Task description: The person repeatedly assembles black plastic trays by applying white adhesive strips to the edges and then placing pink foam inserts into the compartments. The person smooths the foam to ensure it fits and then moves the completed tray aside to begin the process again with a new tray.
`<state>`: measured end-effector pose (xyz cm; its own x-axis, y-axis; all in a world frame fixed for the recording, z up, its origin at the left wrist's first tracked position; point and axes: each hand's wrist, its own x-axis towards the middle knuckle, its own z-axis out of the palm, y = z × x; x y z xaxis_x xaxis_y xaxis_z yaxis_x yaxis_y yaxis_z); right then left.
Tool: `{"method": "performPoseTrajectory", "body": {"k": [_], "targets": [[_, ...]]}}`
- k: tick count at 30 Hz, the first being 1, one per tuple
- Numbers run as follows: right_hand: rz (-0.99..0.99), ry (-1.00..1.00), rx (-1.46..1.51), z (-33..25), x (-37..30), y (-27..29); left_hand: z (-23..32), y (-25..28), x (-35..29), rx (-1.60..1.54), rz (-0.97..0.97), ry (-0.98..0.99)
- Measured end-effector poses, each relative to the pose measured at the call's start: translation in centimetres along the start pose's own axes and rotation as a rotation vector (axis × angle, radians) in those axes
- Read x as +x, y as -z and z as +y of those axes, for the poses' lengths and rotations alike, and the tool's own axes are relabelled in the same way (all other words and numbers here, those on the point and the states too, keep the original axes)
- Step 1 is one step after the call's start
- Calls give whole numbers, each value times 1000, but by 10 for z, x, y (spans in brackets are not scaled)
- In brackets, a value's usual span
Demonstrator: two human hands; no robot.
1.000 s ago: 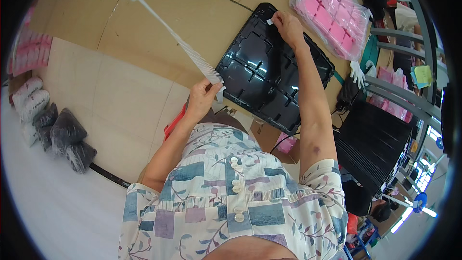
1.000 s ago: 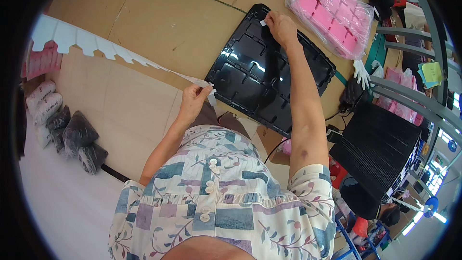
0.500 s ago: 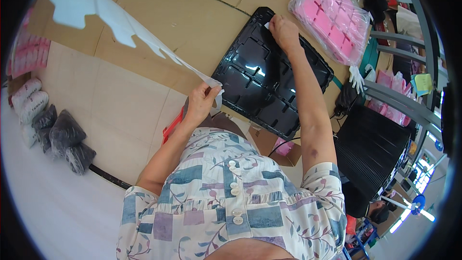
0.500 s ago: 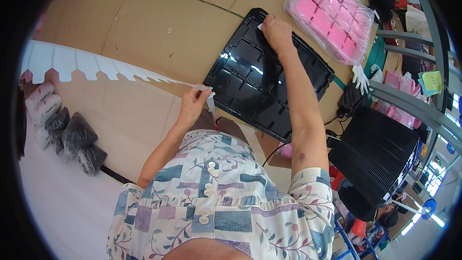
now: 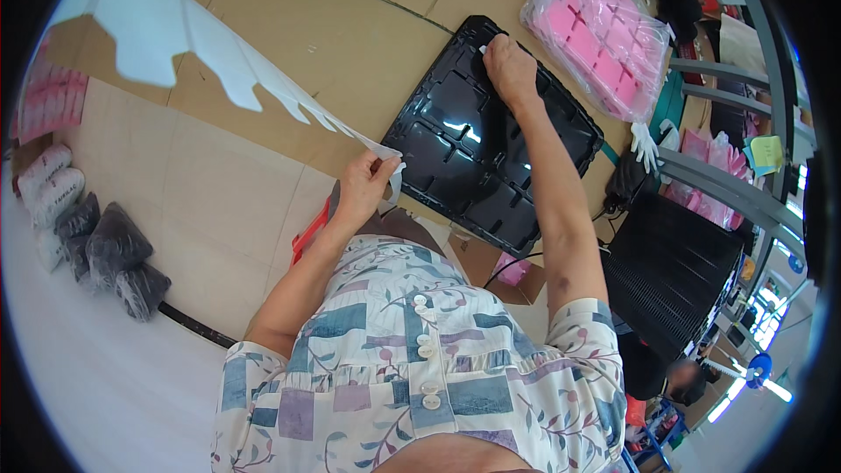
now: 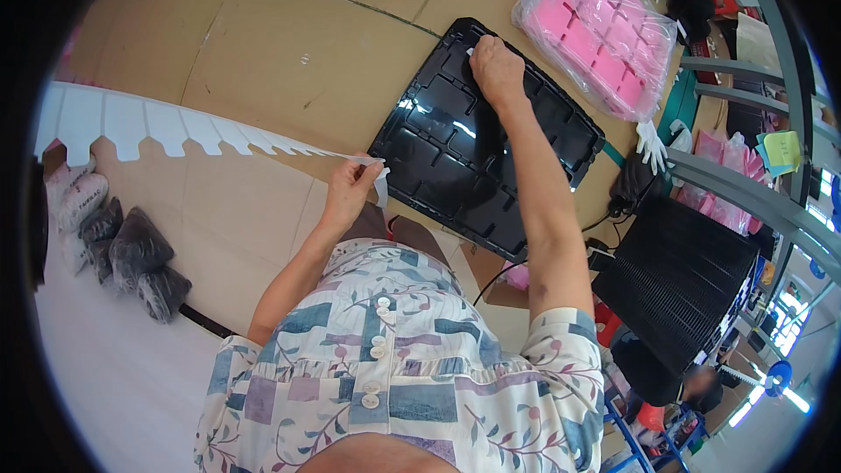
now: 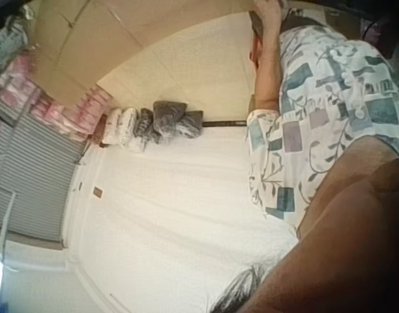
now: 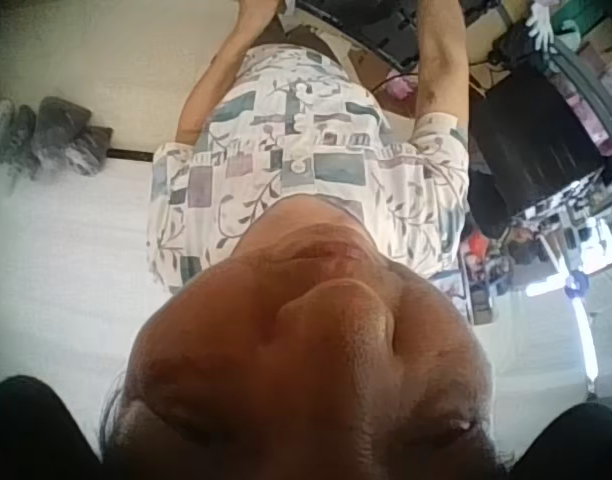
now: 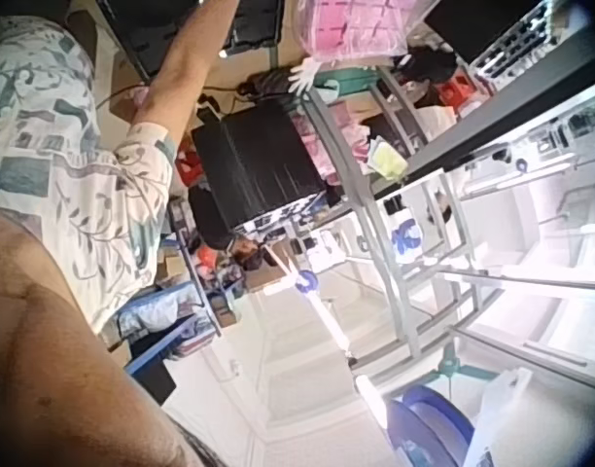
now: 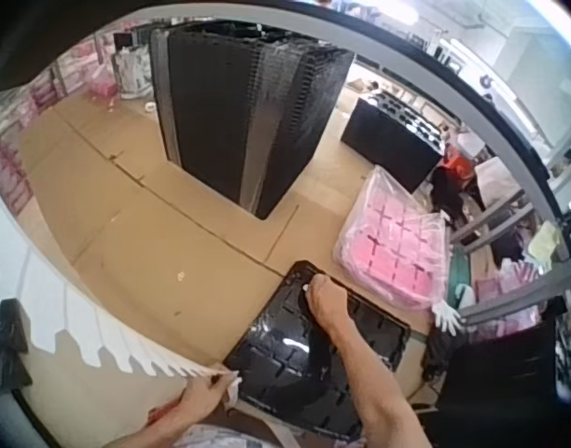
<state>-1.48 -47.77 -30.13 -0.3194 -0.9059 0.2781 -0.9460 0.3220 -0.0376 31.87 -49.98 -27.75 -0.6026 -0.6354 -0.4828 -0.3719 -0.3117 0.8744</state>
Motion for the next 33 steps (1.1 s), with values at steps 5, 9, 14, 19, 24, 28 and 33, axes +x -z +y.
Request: {"method": "performPoseTrajectory", "body": {"k": [5, 9, 14, 19, 24, 28, 33], "targets": [[4, 155, 274, -16, -12, 11, -8, 3, 2, -72, 19, 30], [2, -508, 1093, -27, -51, 53, 8, 6, -3, -152, 33, -15], [-239, -879, 1914, -56, -109, 85, 56, -2, -5, -303, -116, 194], [-317, -871, 1835, -104, -105, 105, 74, -30, 7, -340, -207, 50], [-275, -776, 1445, -116, -97, 120, 68, -38, 8, -370, -157, -58], [-333, -655, 1324, -117, -94, 132, 71, -41, 2, -390, -124, -97], [-316, -647, 1264, -114, -98, 134, 78, -41, 1, -438, -116, -128]]}}
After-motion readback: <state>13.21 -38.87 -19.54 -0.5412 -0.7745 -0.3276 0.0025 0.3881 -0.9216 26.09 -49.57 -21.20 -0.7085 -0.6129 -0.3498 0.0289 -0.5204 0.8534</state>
